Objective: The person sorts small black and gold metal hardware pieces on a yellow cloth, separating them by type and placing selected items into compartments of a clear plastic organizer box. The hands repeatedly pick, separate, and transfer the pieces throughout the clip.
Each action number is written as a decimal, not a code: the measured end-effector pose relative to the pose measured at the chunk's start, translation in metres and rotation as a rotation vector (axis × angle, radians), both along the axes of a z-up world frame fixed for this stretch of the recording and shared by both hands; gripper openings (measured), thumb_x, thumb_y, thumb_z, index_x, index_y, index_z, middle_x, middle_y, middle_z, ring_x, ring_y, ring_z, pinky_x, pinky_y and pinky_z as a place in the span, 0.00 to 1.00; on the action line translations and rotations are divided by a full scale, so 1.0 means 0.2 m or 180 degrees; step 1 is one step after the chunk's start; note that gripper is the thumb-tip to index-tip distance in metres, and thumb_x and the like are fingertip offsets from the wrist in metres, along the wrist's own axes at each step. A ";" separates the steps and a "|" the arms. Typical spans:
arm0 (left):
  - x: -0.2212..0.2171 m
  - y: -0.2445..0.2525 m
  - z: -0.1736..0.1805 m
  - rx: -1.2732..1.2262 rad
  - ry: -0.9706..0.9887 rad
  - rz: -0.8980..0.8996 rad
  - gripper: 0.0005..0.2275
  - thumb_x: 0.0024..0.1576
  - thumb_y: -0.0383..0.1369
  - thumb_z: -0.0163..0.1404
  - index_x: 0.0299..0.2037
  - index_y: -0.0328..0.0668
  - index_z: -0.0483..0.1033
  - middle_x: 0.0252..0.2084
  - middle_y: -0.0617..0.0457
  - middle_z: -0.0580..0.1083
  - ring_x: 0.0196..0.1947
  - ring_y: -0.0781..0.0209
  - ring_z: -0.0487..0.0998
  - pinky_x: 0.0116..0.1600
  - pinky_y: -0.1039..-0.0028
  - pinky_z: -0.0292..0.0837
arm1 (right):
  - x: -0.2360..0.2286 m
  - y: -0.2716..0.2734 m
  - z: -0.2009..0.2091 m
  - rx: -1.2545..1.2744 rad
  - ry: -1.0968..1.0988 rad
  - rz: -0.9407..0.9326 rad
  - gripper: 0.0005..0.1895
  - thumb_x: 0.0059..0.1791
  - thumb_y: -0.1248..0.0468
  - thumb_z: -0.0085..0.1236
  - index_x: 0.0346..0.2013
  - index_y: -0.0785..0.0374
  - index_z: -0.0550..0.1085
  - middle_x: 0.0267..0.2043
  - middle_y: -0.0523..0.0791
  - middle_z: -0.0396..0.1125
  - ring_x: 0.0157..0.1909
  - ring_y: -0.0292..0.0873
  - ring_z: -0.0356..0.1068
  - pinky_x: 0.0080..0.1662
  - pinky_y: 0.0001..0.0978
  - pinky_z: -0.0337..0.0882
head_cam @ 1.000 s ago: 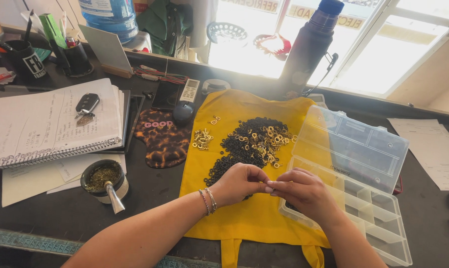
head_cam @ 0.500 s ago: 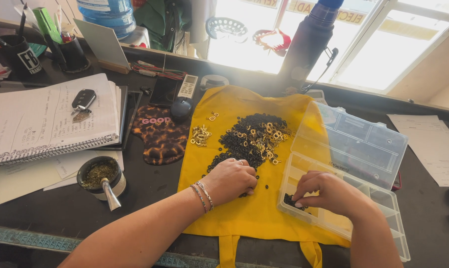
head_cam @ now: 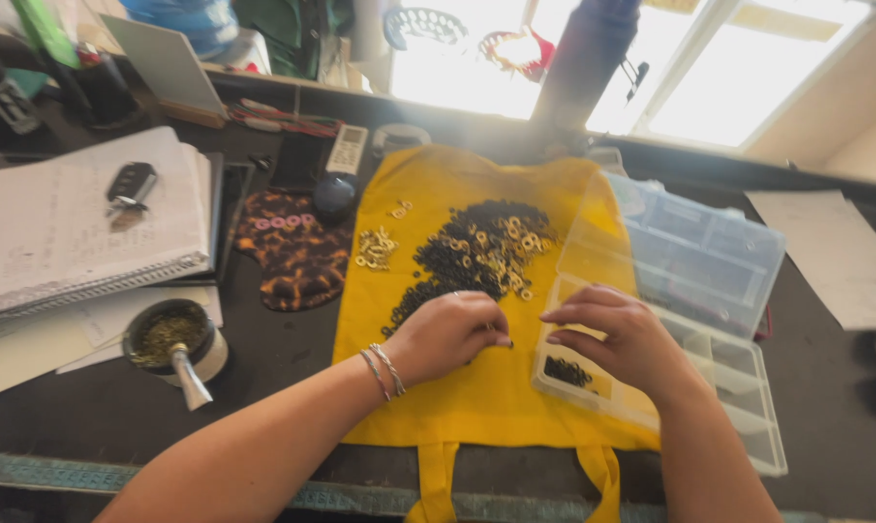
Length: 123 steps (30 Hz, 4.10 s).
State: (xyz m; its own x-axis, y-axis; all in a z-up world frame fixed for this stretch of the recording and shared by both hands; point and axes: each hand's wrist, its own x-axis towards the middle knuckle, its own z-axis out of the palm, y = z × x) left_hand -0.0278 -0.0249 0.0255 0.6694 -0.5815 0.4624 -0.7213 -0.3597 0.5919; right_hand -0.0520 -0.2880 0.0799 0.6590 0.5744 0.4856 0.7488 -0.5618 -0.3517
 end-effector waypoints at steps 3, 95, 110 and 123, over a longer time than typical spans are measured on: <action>-0.03 -0.01 0.04 -0.0595 0.0754 -0.0033 0.05 0.59 0.37 0.56 0.38 0.48 0.78 0.37 0.52 0.78 0.41 0.53 0.82 0.41 0.68 0.78 | -0.01 0.09 -0.03 0.0281 -0.0188 0.0437 0.12 0.43 0.58 0.72 0.40 0.56 0.83 0.34 0.44 0.72 0.37 0.48 0.75 0.42 0.40 0.77; 0.03 0.03 -0.04 0.0844 -0.0789 0.0145 0.04 0.60 0.41 0.53 0.37 0.56 0.77 0.38 0.63 0.78 0.44 0.62 0.77 0.47 0.73 0.74 | -0.02 0.00 -0.01 -0.0061 0.0368 -0.0218 0.09 0.45 0.59 0.70 0.39 0.54 0.84 0.39 0.45 0.76 0.45 0.53 0.77 0.51 0.45 0.75; -0.06 -0.02 0.06 -0.0122 0.0810 -0.0141 0.06 0.60 0.37 0.55 0.40 0.47 0.82 0.35 0.52 0.80 0.40 0.56 0.80 0.45 0.67 0.77 | -0.06 0.07 0.02 -0.0076 0.0459 0.0287 0.03 0.47 0.63 0.65 0.34 0.56 0.83 0.34 0.44 0.77 0.40 0.50 0.77 0.45 0.43 0.77; 0.02 -0.20 -0.39 0.1333 -0.1910 0.0741 0.06 0.61 0.43 0.47 0.35 0.61 0.74 0.37 0.69 0.74 0.47 0.66 0.72 0.49 0.75 0.67 | -0.03 -0.01 0.06 -0.1139 0.1257 -0.0401 0.07 0.48 0.57 0.64 0.36 0.51 0.85 0.38 0.43 0.80 0.46 0.48 0.78 0.51 0.44 0.77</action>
